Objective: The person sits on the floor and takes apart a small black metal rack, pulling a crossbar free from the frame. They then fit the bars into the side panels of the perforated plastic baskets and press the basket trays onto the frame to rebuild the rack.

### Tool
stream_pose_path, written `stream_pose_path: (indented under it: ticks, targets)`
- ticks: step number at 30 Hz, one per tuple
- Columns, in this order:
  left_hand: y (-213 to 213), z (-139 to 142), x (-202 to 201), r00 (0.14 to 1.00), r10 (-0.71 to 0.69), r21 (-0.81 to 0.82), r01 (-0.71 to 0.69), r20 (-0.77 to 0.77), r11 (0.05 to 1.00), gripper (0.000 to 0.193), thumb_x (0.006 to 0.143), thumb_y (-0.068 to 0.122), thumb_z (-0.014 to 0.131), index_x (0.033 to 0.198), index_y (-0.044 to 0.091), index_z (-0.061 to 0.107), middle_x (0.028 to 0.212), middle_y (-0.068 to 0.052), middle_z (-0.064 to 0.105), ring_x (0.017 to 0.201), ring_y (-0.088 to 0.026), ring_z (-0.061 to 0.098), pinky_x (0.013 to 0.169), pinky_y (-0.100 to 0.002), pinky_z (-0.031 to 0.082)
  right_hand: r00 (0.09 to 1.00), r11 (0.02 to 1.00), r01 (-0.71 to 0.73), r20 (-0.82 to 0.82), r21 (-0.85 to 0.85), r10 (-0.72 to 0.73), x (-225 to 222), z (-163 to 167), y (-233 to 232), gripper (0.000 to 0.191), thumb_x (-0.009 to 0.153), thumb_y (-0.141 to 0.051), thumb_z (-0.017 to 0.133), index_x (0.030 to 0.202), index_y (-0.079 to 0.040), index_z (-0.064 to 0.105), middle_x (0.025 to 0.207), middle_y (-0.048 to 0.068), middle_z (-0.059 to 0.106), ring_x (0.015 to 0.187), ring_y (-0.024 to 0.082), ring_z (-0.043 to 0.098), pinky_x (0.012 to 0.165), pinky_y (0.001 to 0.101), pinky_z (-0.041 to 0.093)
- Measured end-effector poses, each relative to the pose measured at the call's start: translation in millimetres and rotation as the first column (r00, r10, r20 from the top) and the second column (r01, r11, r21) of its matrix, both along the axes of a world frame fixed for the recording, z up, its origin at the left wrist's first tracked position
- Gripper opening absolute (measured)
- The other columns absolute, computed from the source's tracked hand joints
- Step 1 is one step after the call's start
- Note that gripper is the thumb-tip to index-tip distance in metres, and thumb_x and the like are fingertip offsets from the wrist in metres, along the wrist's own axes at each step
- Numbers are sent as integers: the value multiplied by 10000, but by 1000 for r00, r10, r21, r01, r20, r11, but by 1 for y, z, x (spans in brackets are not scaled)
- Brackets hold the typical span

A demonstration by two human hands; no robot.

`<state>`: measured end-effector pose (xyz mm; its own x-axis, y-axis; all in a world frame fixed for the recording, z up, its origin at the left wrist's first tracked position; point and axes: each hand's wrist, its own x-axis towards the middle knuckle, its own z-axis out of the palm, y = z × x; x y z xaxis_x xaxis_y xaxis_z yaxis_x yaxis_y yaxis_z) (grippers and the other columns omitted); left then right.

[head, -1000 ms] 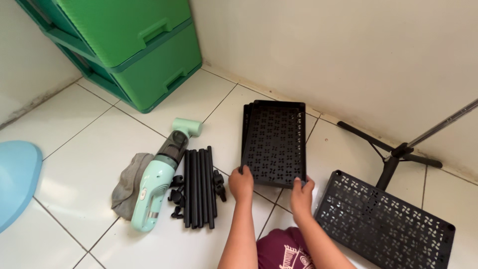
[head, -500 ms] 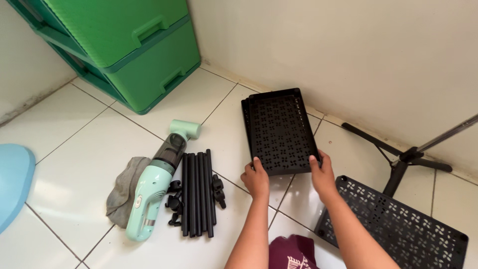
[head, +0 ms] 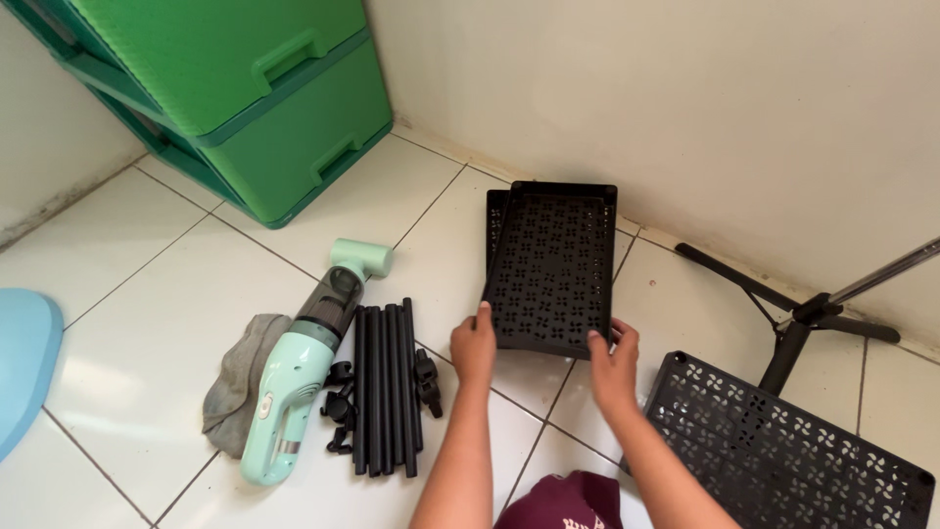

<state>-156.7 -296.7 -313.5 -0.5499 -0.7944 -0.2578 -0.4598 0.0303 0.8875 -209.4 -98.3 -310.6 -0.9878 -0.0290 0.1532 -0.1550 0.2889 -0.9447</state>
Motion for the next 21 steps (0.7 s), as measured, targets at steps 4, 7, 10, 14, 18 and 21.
stream_pose_path:
  ticks: [4, 7, 10, 14, 18, 21]
  targets:
    - [-20, 7, -6, 1000, -19, 16, 19, -11, 1000, 637, 989, 545, 513, 766, -21, 703, 788, -172, 696, 765, -314, 649, 768, -463, 501, 982, 995, -48, -180, 87, 63, 8, 14, -12, 578, 1024, -322, 614, 1399, 74, 423, 1396, 270, 491, 1290, 359, 500, 1077, 441, 415]
    - [-27, 17, -11, 999, -12, 36, 14, -48, 999, 671, 1008, 531, 522, 708, -60, 630, 705, -186, 641, 676, -313, 596, 703, -478, 488, 979, 995, -80, -184, 53, 89, -1, 28, -20, 605, 1021, -347, 606, 1421, 63, 410, 1416, 264, 498, 1314, 356, 501, 1085, 431, 413]
    - [-27, 28, -17, 997, -8, 10, 9, -78, 1000, 669, 1018, 529, 512, 684, -41, 614, 660, -171, 608, 624, -296, 563, 664, -473, 473, 971, 991, -132, -202, 4, 131, -11, 34, -21, 633, 1014, -369, 588, 1443, 53, 391, 1430, 255, 506, 1316, 339, 513, 1066, 416, 426]
    - [-19, 32, -18, 997, -71, -69, 73, 36, 995, 676, 1027, 510, 465, 669, -31, 655, 647, -179, 640, 601, -311, 597, 644, -473, 488, 983, 969, -124, -109, 212, 150, -26, 31, -9, 621, 1033, -425, 573, 1468, -2, 444, 1394, 204, 602, 1298, 311, 579, 1087, 398, 453]
    - [-11, 28, -15, 986, -87, -66, 97, 144, 993, 681, 1042, 500, 432, 736, -39, 715, 719, -190, 690, 653, -323, 656, 675, -480, 527, 932, 965, -251, 290, 81, 218, -28, 29, 0, 725, 1015, -496, 556, 1556, -56, 358, 1400, 207, 582, 1232, 302, 583, 1061, 389, 444]
    - [-10, 26, -16, 989, -70, -38, 76, 131, 996, 704, 1022, 569, 430, 884, -39, 758, 808, -195, 726, 780, -341, 720, 756, -459, 567, 784, 949, -182, 545, -257, 298, -23, 31, -1, 832, 922, -545, 516, 1598, -183, 192, 1477, 125, 469, 1205, 307, 617, 1050, 393, 469]
